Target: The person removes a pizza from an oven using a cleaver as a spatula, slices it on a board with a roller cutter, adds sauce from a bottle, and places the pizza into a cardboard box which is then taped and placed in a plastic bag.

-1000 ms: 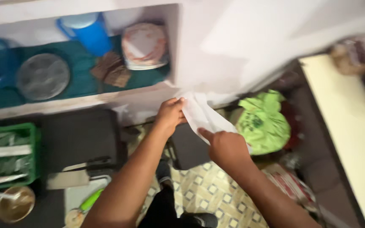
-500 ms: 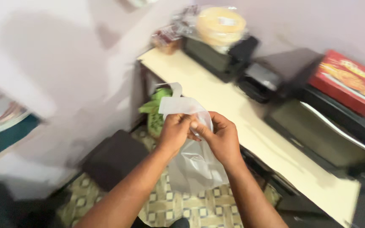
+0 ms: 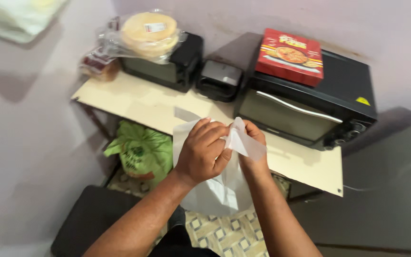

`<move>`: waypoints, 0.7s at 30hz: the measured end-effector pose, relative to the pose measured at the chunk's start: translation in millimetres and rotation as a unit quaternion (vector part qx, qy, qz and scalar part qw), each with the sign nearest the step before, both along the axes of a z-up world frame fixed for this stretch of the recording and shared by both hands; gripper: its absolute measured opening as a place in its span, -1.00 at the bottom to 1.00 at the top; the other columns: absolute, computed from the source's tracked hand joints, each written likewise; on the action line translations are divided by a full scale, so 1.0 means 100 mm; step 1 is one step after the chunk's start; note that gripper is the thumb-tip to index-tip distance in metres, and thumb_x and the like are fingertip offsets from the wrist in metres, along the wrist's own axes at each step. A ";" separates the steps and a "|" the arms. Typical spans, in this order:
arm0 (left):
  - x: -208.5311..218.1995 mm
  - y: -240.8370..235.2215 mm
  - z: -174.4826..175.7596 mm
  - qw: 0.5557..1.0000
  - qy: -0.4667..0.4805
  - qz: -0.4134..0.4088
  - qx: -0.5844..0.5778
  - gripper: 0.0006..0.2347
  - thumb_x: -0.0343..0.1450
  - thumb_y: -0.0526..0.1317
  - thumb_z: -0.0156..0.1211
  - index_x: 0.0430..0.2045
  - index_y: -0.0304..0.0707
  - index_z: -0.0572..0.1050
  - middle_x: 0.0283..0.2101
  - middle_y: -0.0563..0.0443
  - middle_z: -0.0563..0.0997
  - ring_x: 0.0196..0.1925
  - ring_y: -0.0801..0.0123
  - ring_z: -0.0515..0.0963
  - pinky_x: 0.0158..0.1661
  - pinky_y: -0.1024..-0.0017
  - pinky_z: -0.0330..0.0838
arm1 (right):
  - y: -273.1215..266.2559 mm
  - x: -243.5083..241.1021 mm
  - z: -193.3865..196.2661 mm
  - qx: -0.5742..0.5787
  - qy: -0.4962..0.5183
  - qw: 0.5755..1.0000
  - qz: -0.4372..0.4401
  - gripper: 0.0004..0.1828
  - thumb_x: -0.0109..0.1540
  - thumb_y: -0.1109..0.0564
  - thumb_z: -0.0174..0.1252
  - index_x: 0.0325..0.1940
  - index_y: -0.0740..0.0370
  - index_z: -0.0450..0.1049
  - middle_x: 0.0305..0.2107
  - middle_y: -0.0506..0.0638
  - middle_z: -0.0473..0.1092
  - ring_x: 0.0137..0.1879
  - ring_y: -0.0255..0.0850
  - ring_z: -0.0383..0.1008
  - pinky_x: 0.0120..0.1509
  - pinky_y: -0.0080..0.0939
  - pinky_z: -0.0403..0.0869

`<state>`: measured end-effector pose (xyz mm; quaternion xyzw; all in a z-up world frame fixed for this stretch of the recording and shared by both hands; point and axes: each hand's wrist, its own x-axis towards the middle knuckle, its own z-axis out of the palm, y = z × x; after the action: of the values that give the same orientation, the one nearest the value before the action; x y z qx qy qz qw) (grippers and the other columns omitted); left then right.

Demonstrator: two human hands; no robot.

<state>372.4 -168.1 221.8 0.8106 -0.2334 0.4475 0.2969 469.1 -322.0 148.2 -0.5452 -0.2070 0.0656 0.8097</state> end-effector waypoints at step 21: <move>1.86 0.06 0.15 0.924 0.102 -0.362 0.061 -0.77 0.38 -0.28 0.34 -0.12 -0.20 0.51 -0.08 -0.05 0.62 0.03 0.09 0.62 0.02 0.23 0.52 | -0.61 0.81 0.24 -0.050 0.303 0.939 -0.157 -0.66 0.34 0.06 -0.11 0.03 0.29 0.46 -0.19 0.08 0.52 -0.10 -0.15 0.53 -0.03 -0.15 0.56</move>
<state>558.4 -162.0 236.3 0.7288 -0.5065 0.2088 0.4108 550.5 -382.6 171.7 -0.5647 0.1400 0.1097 0.8059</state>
